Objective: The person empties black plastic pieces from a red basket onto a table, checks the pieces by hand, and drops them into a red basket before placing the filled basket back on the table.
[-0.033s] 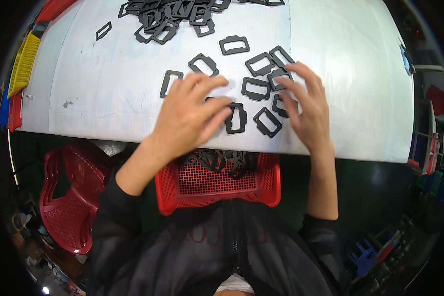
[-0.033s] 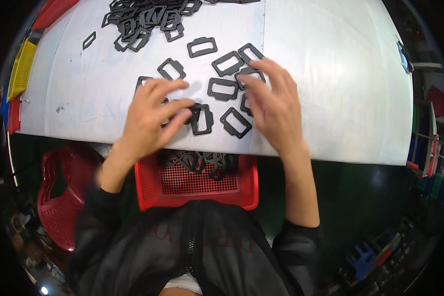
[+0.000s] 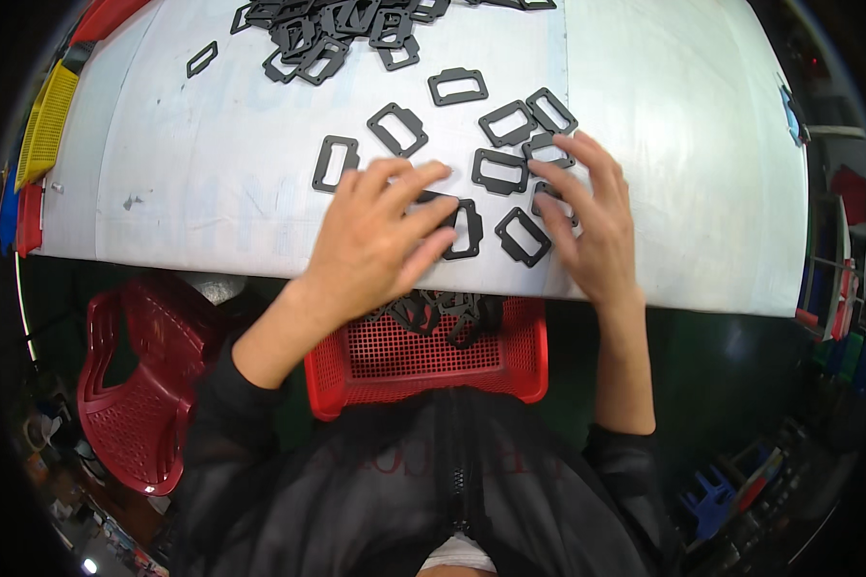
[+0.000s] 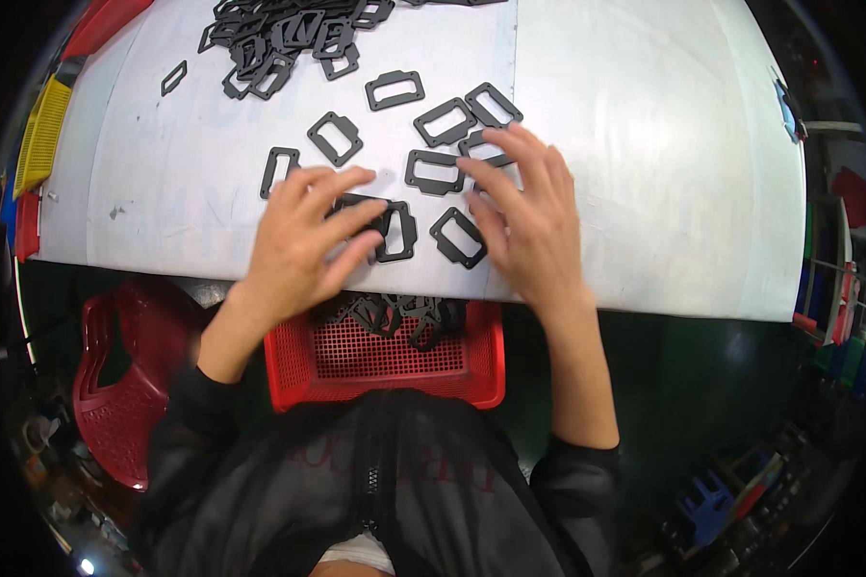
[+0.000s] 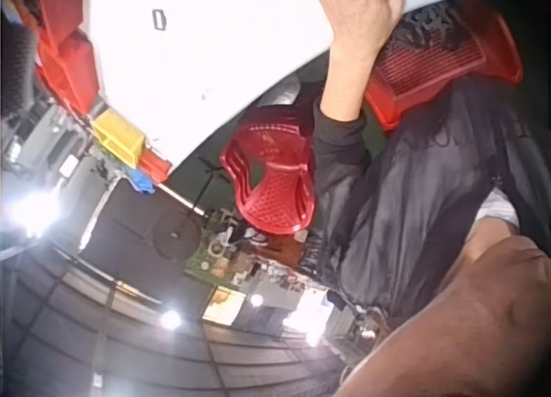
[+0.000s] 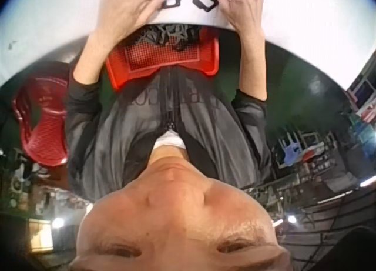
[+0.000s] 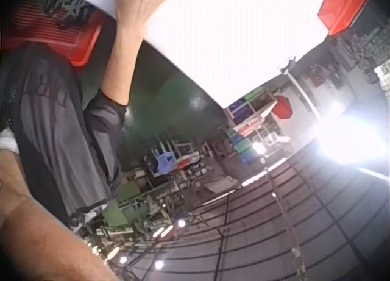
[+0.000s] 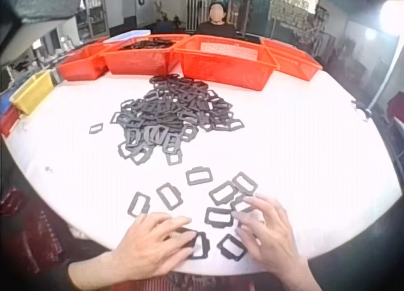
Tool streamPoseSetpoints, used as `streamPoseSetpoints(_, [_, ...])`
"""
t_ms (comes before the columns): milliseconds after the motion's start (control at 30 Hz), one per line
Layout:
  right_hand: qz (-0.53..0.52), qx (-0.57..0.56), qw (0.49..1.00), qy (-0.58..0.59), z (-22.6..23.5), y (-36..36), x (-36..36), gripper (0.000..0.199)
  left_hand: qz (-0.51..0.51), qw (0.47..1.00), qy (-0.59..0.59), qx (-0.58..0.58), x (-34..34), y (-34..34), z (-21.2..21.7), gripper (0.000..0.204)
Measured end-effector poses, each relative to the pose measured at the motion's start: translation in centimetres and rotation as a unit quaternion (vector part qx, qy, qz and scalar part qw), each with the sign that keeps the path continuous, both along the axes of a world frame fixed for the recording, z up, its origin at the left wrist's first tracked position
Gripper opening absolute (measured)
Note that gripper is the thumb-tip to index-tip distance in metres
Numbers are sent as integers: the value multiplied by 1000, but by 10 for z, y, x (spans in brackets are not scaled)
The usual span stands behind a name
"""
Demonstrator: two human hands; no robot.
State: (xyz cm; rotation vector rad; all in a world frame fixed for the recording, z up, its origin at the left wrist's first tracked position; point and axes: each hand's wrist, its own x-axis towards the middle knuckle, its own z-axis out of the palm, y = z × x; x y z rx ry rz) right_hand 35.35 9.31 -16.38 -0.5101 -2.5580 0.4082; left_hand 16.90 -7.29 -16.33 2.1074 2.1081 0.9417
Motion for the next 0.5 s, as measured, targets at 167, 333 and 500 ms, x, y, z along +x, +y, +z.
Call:
streamPoseSetpoints(167, [-19, -8, 997, -71, -9, -31, 14, 38, -11, 1000, -5, -15, 18, -15, -6, 32])
streamPoseSetpoints(333, [-83, -22, 996, -37, -26, 3, -2, 60, 58, 996, 62, -10, -29, 3, -13, 44])
streamPoseSetpoints(500, [-74, 27, 992, -98, -39, 4, -36, 74, -7, 986, 152, -65, -63, 43, -27, 55])
